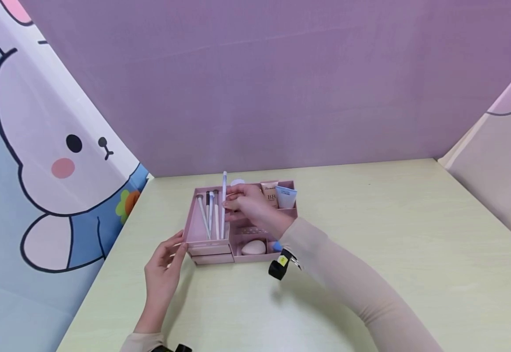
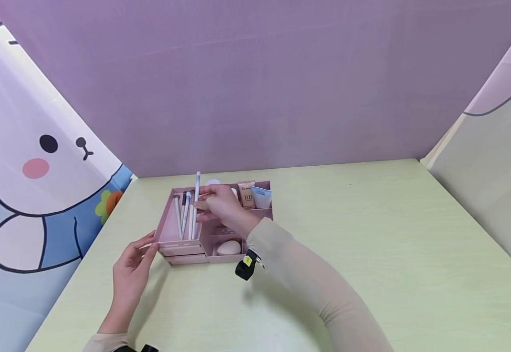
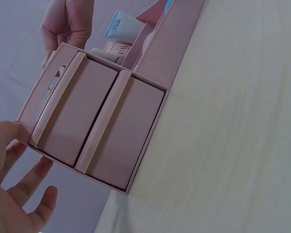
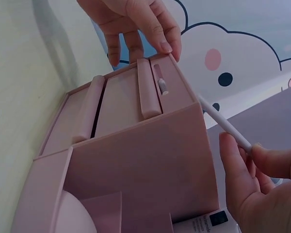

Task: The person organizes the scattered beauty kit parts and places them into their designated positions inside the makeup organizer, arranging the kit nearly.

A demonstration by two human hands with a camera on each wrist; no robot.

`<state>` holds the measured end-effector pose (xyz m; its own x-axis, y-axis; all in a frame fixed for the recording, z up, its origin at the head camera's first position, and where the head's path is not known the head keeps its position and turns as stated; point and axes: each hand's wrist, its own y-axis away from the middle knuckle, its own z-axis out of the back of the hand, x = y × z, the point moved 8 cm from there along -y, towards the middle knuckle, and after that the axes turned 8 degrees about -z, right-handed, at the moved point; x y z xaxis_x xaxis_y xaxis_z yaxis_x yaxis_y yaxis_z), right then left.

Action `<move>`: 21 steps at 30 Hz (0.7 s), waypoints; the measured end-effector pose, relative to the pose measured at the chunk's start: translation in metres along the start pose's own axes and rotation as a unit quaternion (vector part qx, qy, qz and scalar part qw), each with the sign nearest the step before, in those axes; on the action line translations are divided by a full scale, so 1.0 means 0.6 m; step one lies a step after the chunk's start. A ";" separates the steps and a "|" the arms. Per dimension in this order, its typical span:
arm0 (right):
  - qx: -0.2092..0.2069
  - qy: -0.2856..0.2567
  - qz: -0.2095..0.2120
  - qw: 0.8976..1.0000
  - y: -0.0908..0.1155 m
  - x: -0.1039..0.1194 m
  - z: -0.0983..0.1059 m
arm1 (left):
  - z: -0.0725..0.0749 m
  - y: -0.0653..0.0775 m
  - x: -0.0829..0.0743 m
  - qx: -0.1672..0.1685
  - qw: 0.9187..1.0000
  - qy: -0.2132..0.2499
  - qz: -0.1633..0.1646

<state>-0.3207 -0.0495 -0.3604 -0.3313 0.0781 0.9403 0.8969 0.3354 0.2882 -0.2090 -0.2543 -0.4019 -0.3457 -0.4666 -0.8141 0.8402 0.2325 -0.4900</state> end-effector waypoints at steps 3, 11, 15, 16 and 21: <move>-0.006 -0.001 -0.003 1.000 -0.004 -0.002 0.002 | 0.000 0.000 -0.001 -0.001 1.000 -0.001 -0.002; -0.008 0.020 -0.014 1.000 -0.012 -0.004 0.011 | 0.000 0.001 -0.002 0.003 1.000 -0.005 0.005; -0.007 0.044 -0.011 0.999 -0.013 -0.002 0.014 | 0.001 0.002 -0.001 0.004 1.000 -0.008 0.013; -0.005 0.046 -0.010 0.999 -0.013 -0.003 0.015 | 0.002 0.002 -0.001 0.005 1.000 -0.009 0.014; 0.003 0.054 -0.007 0.999 -0.014 -0.006 0.019 | 0.002 0.002 0.001 0.007 1.000 -0.009 0.015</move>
<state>-0.3302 -0.0419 -0.3684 -0.3099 -0.0282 0.9503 0.8907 0.3410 0.3006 -0.2076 -0.2551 -0.4025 -0.3128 -0.4741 -0.8230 0.8564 0.2340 -0.4603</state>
